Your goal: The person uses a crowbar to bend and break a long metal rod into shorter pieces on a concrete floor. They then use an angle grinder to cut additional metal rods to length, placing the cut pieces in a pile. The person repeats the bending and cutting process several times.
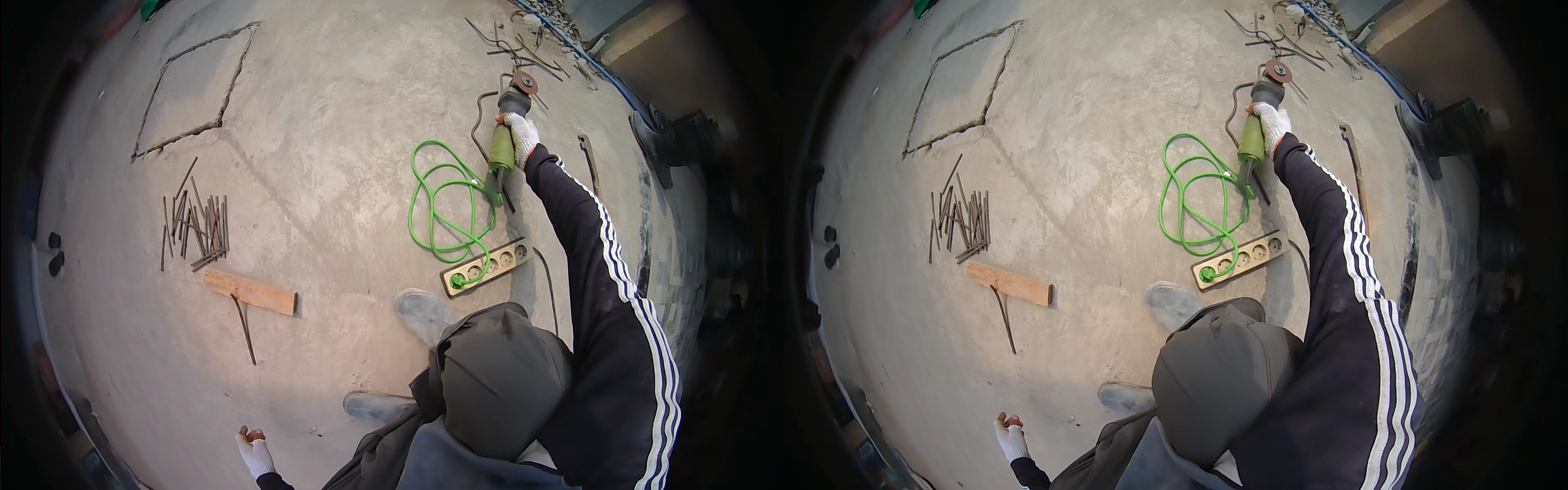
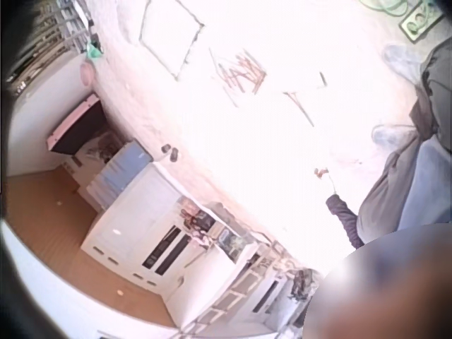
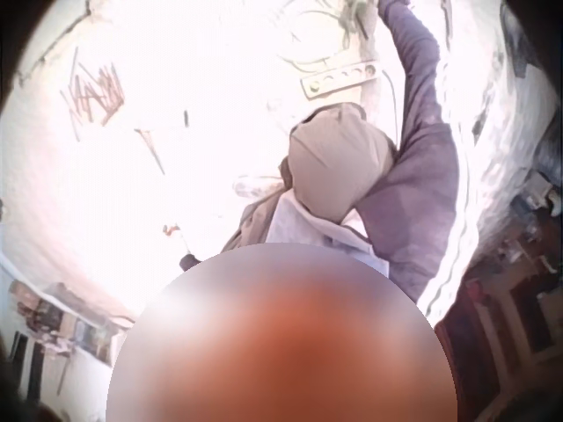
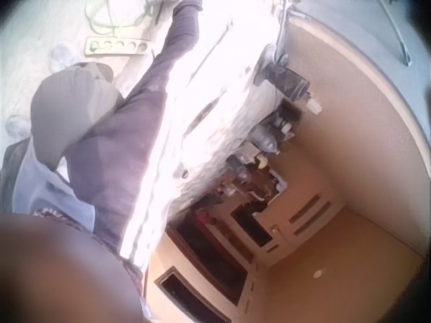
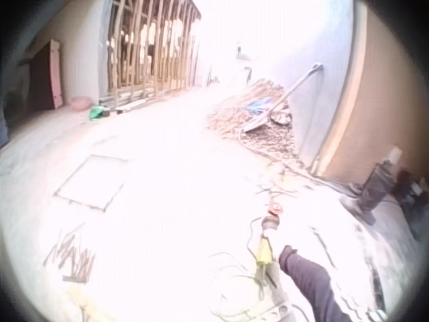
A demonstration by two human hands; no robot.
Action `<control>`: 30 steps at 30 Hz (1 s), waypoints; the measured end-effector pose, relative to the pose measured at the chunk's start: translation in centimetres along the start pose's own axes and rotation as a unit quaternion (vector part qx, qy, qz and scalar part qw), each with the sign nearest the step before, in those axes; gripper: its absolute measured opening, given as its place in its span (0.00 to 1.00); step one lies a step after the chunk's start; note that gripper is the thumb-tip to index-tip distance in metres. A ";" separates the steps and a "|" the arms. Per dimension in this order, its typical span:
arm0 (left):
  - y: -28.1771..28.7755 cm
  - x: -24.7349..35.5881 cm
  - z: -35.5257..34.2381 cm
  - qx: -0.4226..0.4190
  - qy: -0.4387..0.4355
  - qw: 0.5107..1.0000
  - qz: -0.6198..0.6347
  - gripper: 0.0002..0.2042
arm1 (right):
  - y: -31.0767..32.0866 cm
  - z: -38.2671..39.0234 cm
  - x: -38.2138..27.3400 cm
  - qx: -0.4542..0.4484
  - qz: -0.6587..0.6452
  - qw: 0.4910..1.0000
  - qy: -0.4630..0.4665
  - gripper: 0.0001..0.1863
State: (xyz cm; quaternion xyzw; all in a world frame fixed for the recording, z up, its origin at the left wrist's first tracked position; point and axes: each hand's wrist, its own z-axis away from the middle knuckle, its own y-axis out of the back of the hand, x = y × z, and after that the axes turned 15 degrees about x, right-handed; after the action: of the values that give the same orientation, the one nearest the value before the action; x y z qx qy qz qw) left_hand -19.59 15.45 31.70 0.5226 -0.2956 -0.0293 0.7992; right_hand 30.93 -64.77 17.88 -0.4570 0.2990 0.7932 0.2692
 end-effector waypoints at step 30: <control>-15.4 8.8 -12.3 -0.019 -0.257 0.938 -0.233 0.26 | 8.6 -6.5 4.6 -0.012 0.302 0.952 0.040 0.25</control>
State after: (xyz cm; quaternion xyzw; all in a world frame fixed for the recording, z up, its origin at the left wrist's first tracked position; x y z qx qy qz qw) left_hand -2.09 15.41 19.05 0.5361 -0.3606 -0.3532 0.6767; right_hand 26.54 -74.59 13.12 -0.3798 0.4242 0.8221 -0.0010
